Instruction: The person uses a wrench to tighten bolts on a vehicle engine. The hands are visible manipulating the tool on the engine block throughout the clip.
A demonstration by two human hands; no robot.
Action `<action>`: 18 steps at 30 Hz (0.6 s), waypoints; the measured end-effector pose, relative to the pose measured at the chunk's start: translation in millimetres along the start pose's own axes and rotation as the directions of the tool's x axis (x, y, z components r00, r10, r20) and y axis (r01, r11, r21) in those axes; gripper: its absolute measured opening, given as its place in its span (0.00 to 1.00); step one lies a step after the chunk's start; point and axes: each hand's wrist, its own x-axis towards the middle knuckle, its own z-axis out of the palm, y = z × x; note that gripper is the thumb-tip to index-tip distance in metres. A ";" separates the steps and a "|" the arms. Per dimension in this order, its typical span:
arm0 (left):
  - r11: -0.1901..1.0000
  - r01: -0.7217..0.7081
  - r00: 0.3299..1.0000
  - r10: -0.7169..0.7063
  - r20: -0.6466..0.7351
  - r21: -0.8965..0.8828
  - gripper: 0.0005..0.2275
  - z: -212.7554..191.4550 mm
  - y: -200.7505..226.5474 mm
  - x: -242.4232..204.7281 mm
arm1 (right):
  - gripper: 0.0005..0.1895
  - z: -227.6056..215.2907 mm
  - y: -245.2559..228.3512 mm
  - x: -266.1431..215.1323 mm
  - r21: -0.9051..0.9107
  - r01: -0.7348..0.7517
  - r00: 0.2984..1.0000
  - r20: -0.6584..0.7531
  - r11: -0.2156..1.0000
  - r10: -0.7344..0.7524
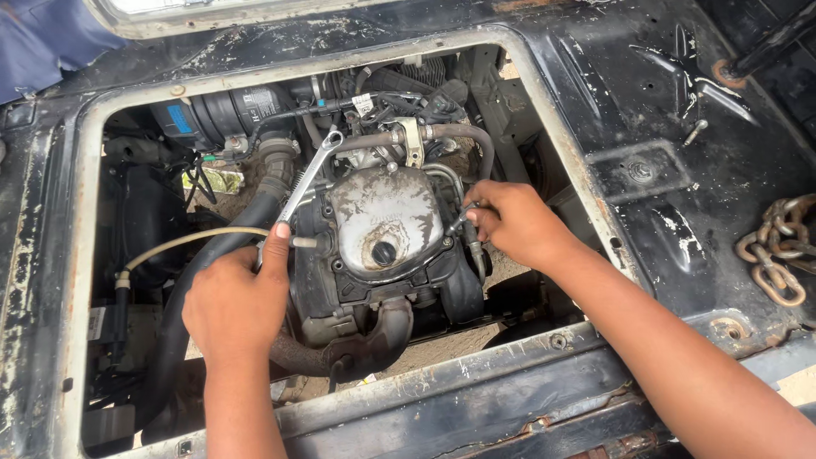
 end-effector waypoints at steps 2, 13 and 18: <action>1.000 0.011 1.000 -0.011 -0.004 -0.001 0.32 0.2 -3.5 -0.3 | 0.07 1.2 -0.3 0.5 -0.004 -0.037 0.999 -0.032 0.999 0.037; 0.998 0.055 0.994 -0.058 -0.089 -0.036 0.28 14.3 -4.1 0.3 | 0.07 -4.3 3.5 9.8 -0.064 0.016 0.976 -0.214 0.998 -0.029; 0.983 0.185 0.979 -0.186 -0.078 -0.019 0.24 12.4 -2.0 7.0 | 0.10 -4.1 -2.5 21.2 0.050 -0.185 0.936 -0.294 0.981 0.192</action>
